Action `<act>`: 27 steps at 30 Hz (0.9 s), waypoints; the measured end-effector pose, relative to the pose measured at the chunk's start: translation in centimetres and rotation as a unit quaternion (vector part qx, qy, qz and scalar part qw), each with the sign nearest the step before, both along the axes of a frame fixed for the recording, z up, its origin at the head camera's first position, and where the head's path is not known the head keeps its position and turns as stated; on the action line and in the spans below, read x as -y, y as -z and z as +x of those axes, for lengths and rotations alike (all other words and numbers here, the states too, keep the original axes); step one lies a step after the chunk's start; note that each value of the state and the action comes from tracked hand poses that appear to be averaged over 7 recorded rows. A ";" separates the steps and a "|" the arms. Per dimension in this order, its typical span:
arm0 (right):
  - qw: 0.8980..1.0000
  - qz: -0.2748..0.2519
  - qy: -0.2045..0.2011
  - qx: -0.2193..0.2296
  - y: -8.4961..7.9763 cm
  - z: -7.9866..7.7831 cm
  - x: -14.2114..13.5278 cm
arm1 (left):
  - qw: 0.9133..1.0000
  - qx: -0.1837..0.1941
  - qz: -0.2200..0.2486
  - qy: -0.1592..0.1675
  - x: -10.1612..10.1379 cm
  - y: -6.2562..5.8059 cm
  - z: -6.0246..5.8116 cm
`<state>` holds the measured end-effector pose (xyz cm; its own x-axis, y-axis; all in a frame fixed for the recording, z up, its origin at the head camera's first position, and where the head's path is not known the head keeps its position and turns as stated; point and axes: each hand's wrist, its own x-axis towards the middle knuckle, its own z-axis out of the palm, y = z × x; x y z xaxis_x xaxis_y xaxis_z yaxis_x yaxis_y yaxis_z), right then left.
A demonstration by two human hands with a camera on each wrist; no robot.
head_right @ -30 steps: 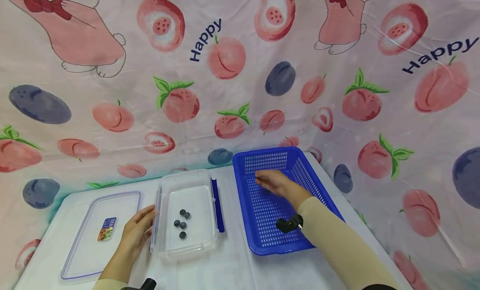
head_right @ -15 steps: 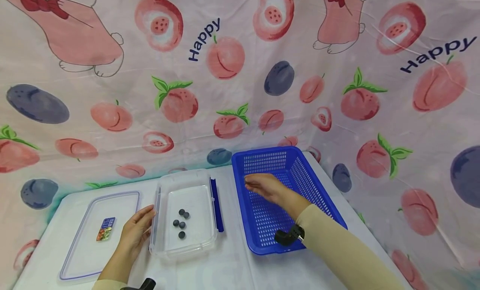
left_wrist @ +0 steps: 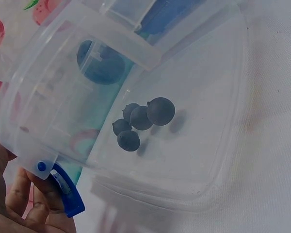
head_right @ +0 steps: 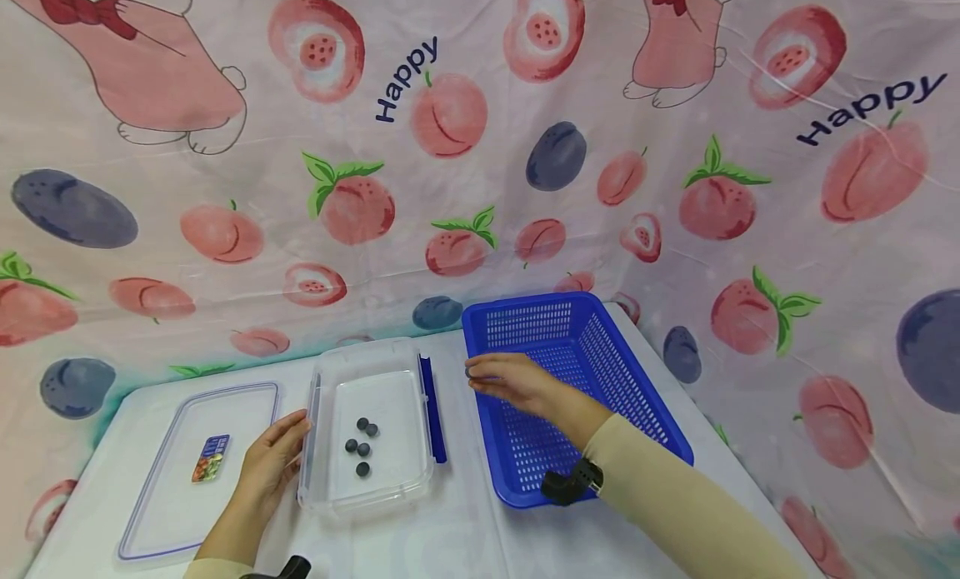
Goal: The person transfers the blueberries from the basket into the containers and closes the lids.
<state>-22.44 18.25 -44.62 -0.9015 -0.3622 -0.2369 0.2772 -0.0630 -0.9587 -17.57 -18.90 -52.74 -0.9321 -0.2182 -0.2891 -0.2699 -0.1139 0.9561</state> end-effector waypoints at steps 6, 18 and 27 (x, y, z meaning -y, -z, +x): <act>0.999 -0.029 -0.005 0.018 0.0 0.4 0.8 | 1.000 0.000 -0.004 0.001 0.0 0.0 0.1; 0.999 -0.026 -0.030 0.013 0.4 0.6 2.7 | 1.000 0.003 -0.012 0.003 0.0 0.1 0.1; 0.999 -0.018 -0.042 0.008 0.9 0.5 4.4 | 1.000 0.002 -0.007 0.002 0.0 0.0 0.0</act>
<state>-21.92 13.89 -45.55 -0.8642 -0.4440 -0.2369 0.2983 -0.0727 -0.9517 -17.54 -18.85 -52.74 -0.9320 -0.2179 -0.2897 -0.2740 -0.0998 0.9565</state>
